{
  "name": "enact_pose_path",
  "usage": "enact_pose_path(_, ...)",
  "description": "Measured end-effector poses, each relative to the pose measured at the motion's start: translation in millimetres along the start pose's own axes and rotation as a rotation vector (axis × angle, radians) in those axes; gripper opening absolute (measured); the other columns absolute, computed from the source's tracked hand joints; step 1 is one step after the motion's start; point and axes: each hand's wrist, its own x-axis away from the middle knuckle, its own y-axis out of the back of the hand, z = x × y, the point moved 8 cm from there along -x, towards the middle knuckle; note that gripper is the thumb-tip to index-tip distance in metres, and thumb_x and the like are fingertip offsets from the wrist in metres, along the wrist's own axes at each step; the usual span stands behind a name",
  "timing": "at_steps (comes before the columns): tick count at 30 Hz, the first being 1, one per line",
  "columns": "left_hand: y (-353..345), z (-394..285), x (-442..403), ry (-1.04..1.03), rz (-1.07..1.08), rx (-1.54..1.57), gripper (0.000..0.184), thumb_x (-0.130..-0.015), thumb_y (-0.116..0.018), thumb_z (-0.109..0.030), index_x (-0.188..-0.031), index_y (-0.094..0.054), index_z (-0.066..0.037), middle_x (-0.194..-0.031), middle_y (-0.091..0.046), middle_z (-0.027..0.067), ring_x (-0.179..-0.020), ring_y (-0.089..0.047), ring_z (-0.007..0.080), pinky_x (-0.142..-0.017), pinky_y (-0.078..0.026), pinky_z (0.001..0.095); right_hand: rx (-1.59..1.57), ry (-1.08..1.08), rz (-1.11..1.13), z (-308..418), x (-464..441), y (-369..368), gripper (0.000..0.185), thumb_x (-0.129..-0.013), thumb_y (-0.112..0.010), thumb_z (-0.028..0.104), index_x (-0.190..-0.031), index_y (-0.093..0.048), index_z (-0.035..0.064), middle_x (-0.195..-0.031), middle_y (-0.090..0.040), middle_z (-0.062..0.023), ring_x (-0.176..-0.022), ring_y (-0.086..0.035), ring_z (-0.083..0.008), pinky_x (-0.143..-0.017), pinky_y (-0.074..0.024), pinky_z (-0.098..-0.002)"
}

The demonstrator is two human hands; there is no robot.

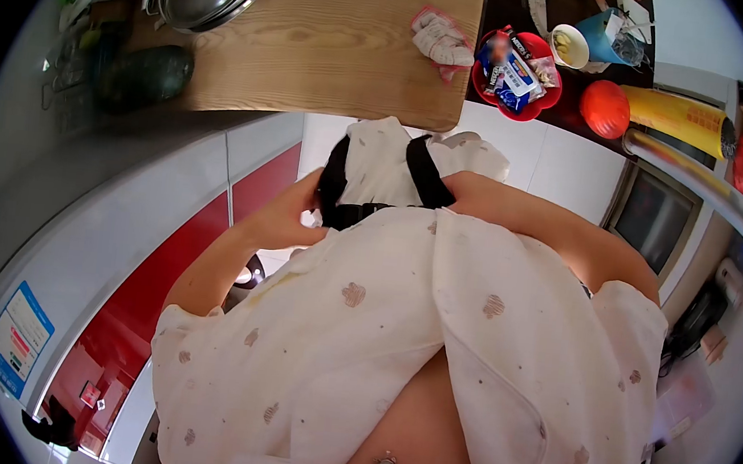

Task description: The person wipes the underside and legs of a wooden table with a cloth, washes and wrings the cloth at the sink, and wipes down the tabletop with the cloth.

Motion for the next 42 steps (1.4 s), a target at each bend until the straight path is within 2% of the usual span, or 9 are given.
enact_pose_path(5, -16, -38, -5, -0.069, 0.033, 0.140, 0.062, -0.066, -0.050, -0.008, -0.124, -0.029, 0.000, -0.104, -0.047, 0.0076, -0.093, -0.045, 0.0157, -0.088, -0.033, 0.0291, -0.021, -0.116, -0.011, -8, 48, 5, 0.042, -0.076, -0.056, 0.037, -0.088, -0.059, -0.0028, -0.080, -0.060, -0.0151, -0.071, -0.055, -0.0203, -0.064, -0.0425, -0.0312)
enact_pose_path(7, -17, -32, -5, -0.057, 0.055, 0.094, 0.064, -0.067, -0.049, -0.008, -0.126, -0.026, -0.001, -0.105, -0.046, 0.0075, -0.092, -0.044, 0.0157, -0.087, -0.033, 0.0292, -0.067, -0.005, -0.128, -25, 63, 6, 0.031, -0.081, -0.053, 0.029, -0.079, -0.056, -0.0012, -0.067, -0.053, -0.0039, -0.065, -0.046, -0.0120, -0.058, -0.0386, -0.0279)
enact_pose_path(9, -5, -5, 0, -0.020, -0.015, 0.132, 0.051, -0.069, -0.047, -0.006, -0.118, -0.035, -0.002, -0.099, -0.048, 0.0064, -0.091, -0.044, 0.0138, -0.083, -0.035, 0.0284, -0.149, -0.091, -0.122, -67, 67, -4, 0.028, -0.083, -0.051, 0.028, -0.083, -0.056, -0.0003, -0.069, -0.054, -0.0033, -0.066, -0.047, -0.0117, -0.060, -0.0394, -0.0269)
enact_pose_path(12, 10, 47, 17, 0.337, -0.016, 0.013, 0.013, -0.078, -0.044, -0.016, -0.084, -0.047, -0.004, -0.080, -0.049, 0.0006, -0.081, -0.043, 0.0101, -0.076, -0.034, 0.0238, -0.312, -0.129, -0.183, -121, 68, -24, 0.026, -0.085, -0.046, 0.025, -0.088, -0.057, 0.0017, -0.075, -0.056, -0.0028, -0.072, -0.048, -0.0113, -0.067, -0.0402, -0.0256)
enact_pose_path(17, 14, 64, 40, 0.503, -0.106, 0.022, 0.021, -0.082, -0.044, -0.023, -0.082, -0.052, -0.003, -0.077, -0.050, -0.0006, -0.077, -0.044, 0.0106, -0.078, -0.033, 0.0236, -0.402, -0.193, -0.081, -151, 75, -50, 0.032, -0.084, -0.044, 0.028, -0.100, -0.057, 0.0042, -0.095, -0.058, -0.0050, -0.094, -0.049, -0.0151, -0.082, -0.0377, -0.0293)
enact_pose_path(20, 3, 58, 52, 0.331, 0.096, 0.138, 0.028, -0.083, -0.044, -0.028, -0.091, -0.055, -0.003, -0.085, -0.052, 0.0014, -0.086, -0.044, 0.0144, -0.083, -0.033, 0.0270, -0.359, -0.289, -0.090, -163, 77, -62, 0.032, -0.083, -0.045, 0.027, -0.104, -0.056, 0.0054, -0.099, -0.059, -0.0055, -0.099, -0.050, -0.0184, -0.084, -0.0380, -0.0310)
enact_pose_path(23, 20, 95, 83, 0.865, 0.001, -0.098, 0.032, -0.084, -0.045, -0.034, -0.099, -0.057, -0.009, -0.111, -0.048, 0.0087, -0.112, -0.032, 0.0253, -0.092, -0.026, 0.0350, -0.286, -0.464, -0.021, -163, 77, -62, 0.031, -0.080, -0.051, 0.024, -0.104, -0.057, 0.0062, -0.104, -0.058, -0.0059, -0.101, -0.051, -0.0196, -0.084, -0.0397, -0.0334)
enact_pose_path(24, 22, 101, 86, 0.895, -0.005, -0.153, 0.032, -0.084, -0.045, -0.034, -0.099, -0.057, -0.009, -0.111, -0.048, 0.0087, -0.112, -0.033, 0.0254, -0.092, -0.026, 0.0351, -0.270, -0.474, -0.012, -162, 75, -62, 0.031, -0.080, -0.051, 0.024, -0.104, -0.057, 0.0063, -0.104, -0.058, -0.0059, -0.101, -0.051, -0.0196, -0.084, -0.0397, -0.0334)
enact_pose_path(42, 27, 154, 13, 0.494, -0.232, -0.500, 0.030, -0.082, -0.046, -0.033, -0.097, -0.057, -0.010, -0.105, -0.051, 0.0096, -0.106, -0.037, 0.0268, -0.088, -0.030, 0.0359, -0.141, -0.386, 0.046, -186, 25, -64, 0.031, -0.078, -0.053, 0.024, -0.104, -0.057, 0.0067, -0.103, -0.058, -0.0059, -0.100, -0.051, -0.0197, -0.083, -0.0405, -0.0343)
